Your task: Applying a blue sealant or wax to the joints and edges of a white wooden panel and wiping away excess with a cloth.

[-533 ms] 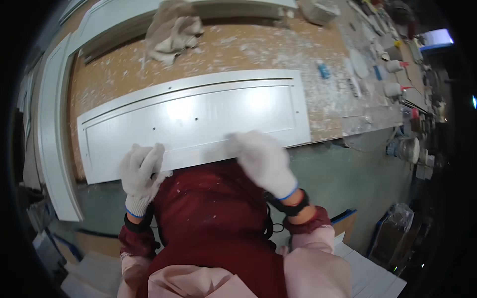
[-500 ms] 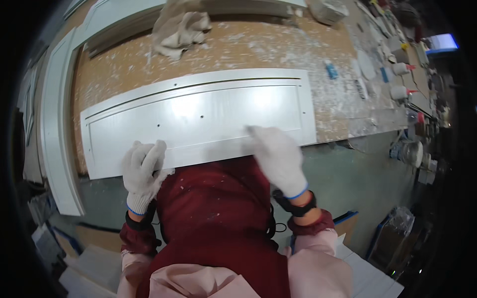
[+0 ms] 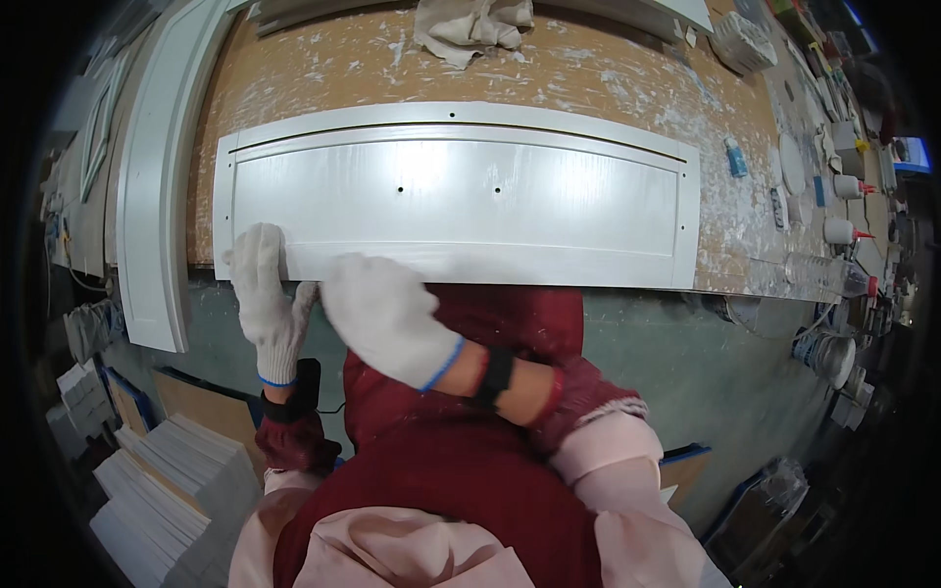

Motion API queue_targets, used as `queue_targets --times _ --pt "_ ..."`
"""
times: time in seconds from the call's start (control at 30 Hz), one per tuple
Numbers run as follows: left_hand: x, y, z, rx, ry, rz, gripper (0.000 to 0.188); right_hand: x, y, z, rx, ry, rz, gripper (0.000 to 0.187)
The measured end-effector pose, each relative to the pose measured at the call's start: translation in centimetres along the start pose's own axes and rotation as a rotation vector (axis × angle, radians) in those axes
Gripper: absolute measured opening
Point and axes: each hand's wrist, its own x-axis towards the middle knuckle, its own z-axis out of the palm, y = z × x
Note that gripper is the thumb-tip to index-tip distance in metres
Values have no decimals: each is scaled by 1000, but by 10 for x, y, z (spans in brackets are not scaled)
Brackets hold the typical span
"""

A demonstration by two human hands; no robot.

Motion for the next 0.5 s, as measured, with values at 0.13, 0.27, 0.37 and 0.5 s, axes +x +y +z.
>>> queue_targets --times 0.13,0.27,0.37,0.5 --pt "-4 -21 -9 -68 30 -57 68 18 -21 13 260 -90 -198 9" --pt "-17 -35 -24 -183 93 -283 65 -14 12 6 620 -265 -385 16" --pt "-24 -32 -29 -205 190 -325 54 -43 46 -16 469 -208 -194 17" --pt "-21 -18 -29 -348 256 -290 38 -68 73 -41 308 74 134 28"
